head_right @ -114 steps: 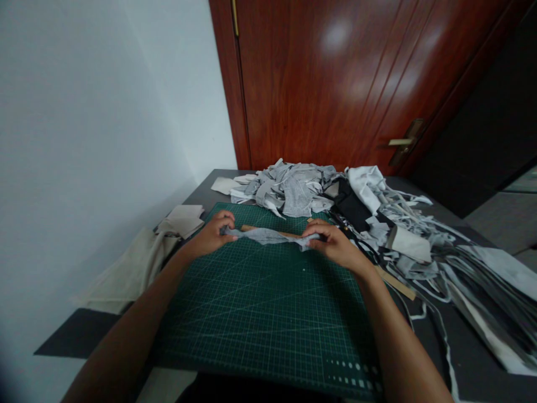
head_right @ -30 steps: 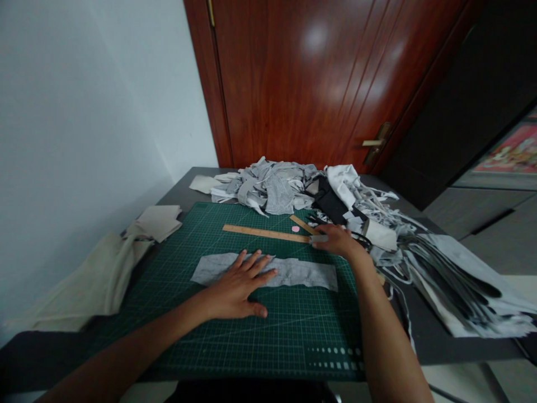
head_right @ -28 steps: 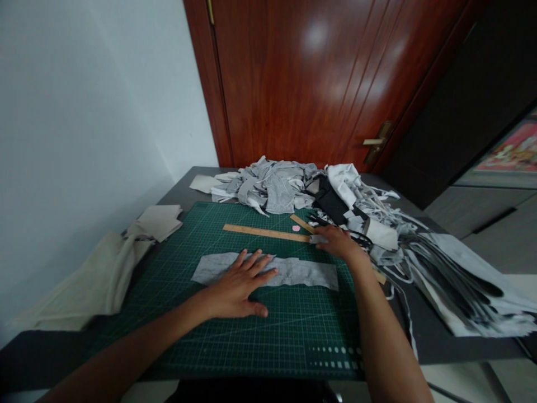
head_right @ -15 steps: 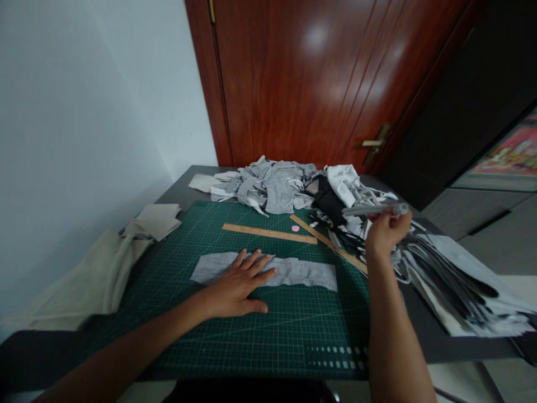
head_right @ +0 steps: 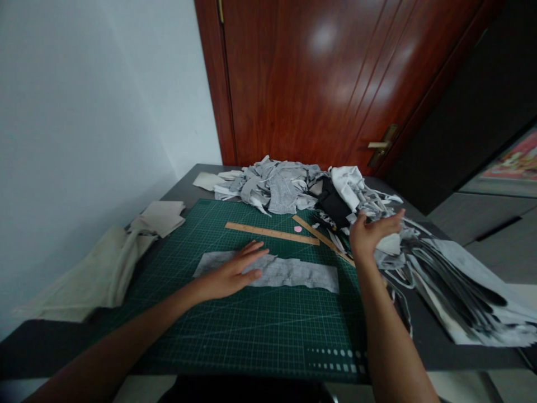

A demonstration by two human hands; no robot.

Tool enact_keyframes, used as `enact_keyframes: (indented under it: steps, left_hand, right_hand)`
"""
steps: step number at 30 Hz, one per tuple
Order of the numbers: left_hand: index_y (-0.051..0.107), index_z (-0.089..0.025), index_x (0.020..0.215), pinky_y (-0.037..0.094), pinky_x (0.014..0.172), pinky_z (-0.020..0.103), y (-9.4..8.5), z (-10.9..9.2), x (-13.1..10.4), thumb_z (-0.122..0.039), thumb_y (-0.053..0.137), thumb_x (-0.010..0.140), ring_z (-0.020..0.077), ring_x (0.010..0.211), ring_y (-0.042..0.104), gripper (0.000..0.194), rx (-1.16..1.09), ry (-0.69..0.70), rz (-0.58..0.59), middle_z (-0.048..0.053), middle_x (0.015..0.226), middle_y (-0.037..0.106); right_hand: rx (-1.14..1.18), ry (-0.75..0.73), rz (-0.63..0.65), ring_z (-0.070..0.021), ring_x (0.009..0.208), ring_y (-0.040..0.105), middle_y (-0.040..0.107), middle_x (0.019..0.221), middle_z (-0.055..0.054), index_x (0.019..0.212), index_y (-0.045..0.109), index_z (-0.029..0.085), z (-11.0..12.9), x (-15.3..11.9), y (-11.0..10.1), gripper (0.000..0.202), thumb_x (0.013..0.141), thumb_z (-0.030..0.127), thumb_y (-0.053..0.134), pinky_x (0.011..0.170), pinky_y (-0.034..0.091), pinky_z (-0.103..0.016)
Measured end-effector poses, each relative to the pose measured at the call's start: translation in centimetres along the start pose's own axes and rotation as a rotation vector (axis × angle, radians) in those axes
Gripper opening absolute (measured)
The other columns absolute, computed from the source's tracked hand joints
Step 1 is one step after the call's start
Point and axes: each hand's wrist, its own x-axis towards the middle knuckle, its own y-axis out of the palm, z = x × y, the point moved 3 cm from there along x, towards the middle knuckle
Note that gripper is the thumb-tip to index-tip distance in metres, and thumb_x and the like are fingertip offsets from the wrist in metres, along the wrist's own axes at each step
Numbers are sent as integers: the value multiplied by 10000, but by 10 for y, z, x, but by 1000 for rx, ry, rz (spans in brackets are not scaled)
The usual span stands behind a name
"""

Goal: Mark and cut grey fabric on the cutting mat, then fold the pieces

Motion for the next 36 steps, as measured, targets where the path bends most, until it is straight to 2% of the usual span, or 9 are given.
enact_keyframes:
  steps: [3,6,9,14,22,25,28,31,36]
  left_hand:
    - [475,-238,1484,237,1248,478,-9,17,2,-585,446,999,268,1554,175,597,60,-26,-187,97,1670,240]
    - [458,-253,1498,229,1244,503,-7,23,2,-589,584,932,307,1563,106,670,213,46,-104,86,1682,204]
    - [352,-267,1559,196,1249,517,-2,16,2,-612,558,936,312,1563,94,742,347,104,-19,90,1675,226]
    - [372,-245,1548,54,1254,564,15,-10,-4,-726,485,908,346,1563,35,809,480,188,-44,114,1683,183]
    - [284,-285,1586,23,1200,687,38,-23,-14,-869,491,781,459,1537,38,1016,347,147,71,138,1686,147]
    - [293,-279,1583,9,1202,688,33,-24,-14,-851,476,810,452,1539,20,979,290,152,91,134,1686,149]
    - [349,-295,1554,85,1227,636,25,-22,-12,-774,386,915,386,1553,84,799,201,122,108,102,1678,208]
    - [455,-264,1479,282,1207,525,11,-17,-8,-657,310,1003,309,1509,286,633,109,34,-46,107,1619,346]
    - [611,-195,1235,381,1113,518,-25,-10,-6,-656,448,956,335,1273,486,563,269,51,-511,140,1317,585]
  right_hand:
    - [-179,-75,140,-440,1301,438,471,1370,-262,1394,456,104,34,-20,4,577,896,376,559,1036,378,-595]
    - [-356,-266,552,-379,1157,571,630,1179,-190,1127,672,171,57,-44,18,315,958,369,495,954,441,-495]
    - [-480,-311,805,-335,1099,628,673,1126,-180,1072,693,166,59,-58,26,346,1002,384,434,894,466,-422]
    - [-538,-254,887,-339,1130,642,667,1214,-207,1206,627,149,42,-54,34,356,1011,384,444,858,467,-413]
    - [-380,-227,1052,-212,824,698,749,888,-90,933,723,160,26,-40,44,247,966,309,529,642,425,-263]
    - [-415,-234,952,-234,825,692,734,903,-127,1036,691,140,37,-40,32,266,994,279,469,626,401,-279]
    - [-495,-289,670,-259,800,685,709,939,-155,1172,628,132,62,-43,9,319,1023,273,383,604,377,-296]
    - [-467,-408,525,-257,733,667,688,957,-144,1219,617,153,93,-57,-8,363,1037,281,330,584,380,-309]
    - [-89,-783,819,-239,874,671,696,1073,-115,1451,500,205,141,-111,-11,436,1034,262,384,743,471,-314]
